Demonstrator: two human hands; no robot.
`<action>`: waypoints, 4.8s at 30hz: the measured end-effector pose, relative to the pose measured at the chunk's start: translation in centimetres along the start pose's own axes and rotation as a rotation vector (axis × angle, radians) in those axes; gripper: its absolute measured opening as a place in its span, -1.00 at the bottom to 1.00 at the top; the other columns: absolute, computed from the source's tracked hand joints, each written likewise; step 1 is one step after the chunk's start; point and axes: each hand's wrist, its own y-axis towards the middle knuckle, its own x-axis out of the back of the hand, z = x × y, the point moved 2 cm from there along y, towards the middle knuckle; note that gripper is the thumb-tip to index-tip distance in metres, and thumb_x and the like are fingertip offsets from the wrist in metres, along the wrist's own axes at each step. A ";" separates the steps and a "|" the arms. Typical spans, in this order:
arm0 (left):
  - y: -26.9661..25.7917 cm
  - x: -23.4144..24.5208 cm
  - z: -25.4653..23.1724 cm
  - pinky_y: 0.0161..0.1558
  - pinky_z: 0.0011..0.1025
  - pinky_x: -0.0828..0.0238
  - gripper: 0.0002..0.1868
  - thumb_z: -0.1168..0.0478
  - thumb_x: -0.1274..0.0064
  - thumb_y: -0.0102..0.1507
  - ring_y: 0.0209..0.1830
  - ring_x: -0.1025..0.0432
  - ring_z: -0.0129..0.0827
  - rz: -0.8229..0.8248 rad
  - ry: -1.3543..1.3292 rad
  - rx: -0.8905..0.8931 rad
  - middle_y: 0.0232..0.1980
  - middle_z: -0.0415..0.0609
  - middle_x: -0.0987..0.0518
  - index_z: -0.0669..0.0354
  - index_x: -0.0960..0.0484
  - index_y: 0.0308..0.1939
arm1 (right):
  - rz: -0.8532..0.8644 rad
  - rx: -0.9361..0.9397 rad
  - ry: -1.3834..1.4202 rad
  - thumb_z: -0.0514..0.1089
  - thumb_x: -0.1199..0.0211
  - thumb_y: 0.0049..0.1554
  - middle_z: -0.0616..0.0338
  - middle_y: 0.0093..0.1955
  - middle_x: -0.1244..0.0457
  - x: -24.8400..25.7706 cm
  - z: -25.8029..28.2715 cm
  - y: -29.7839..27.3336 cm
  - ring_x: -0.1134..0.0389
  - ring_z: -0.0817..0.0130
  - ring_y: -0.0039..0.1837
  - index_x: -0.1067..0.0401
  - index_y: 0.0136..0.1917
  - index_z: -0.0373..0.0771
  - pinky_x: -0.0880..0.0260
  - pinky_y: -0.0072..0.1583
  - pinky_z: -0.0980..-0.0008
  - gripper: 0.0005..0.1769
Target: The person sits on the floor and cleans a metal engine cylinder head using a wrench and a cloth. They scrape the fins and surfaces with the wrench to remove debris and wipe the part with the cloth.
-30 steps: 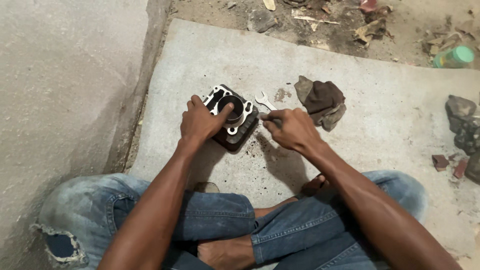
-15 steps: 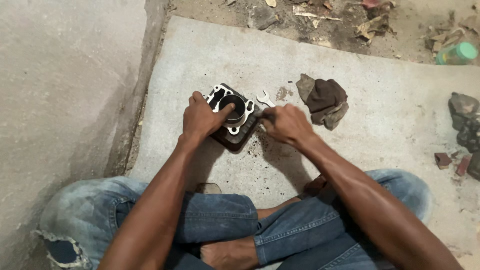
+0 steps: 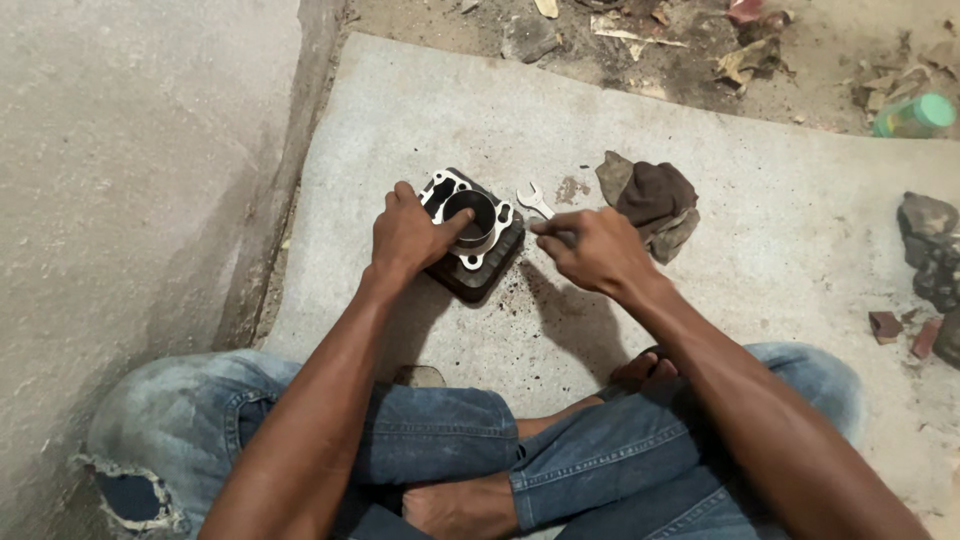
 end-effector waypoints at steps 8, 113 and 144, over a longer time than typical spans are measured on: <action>0.1 0.1 0.2 0.10 -0.03 -0.49 0.06 -0.35 -0.28 0.10 0.10 -0.47 0.29 -0.046 -0.016 -0.039 0.19 0.47 -0.43 0.55 -0.26 0.23 | -0.039 -0.029 0.121 -0.04 -0.13 0.24 0.01 0.03 -0.47 1.2 0.1 0.1 -0.14 0.66 -0.51 -0.58 0.19 -0.07 -0.13 -0.50 0.46 -0.68; -0.3 0.1 -1.8 0.32 0.06 -0.34 0.50 -0.28 -0.45 -0.41 0.29 -0.27 -0.03 -0.001 -0.070 -0.647 0.21 0.12 -0.36 0.25 -0.14 0.49 | -0.675 0.000 1.849 0.32 0.18 0.39 0.48 -0.52 0.11 5.7 -1.3 7.4 0.15 0.55 -0.50 -0.20 -0.24 -0.10 0.12 -0.45 0.46 -0.44; -0.2 0.0 -1.7 0.28 -0.02 -0.32 0.50 -0.26 -0.49 -0.44 0.26 -0.25 -0.05 -0.039 -0.144 -0.513 0.18 0.11 -0.35 0.31 -0.17 0.46 | -0.678 0.131 1.613 0.29 0.04 0.36 0.44 -0.52 0.10 1.2 4.8 11.2 0.16 0.52 -0.53 -0.04 -0.41 0.00 0.15 -0.51 0.41 -0.41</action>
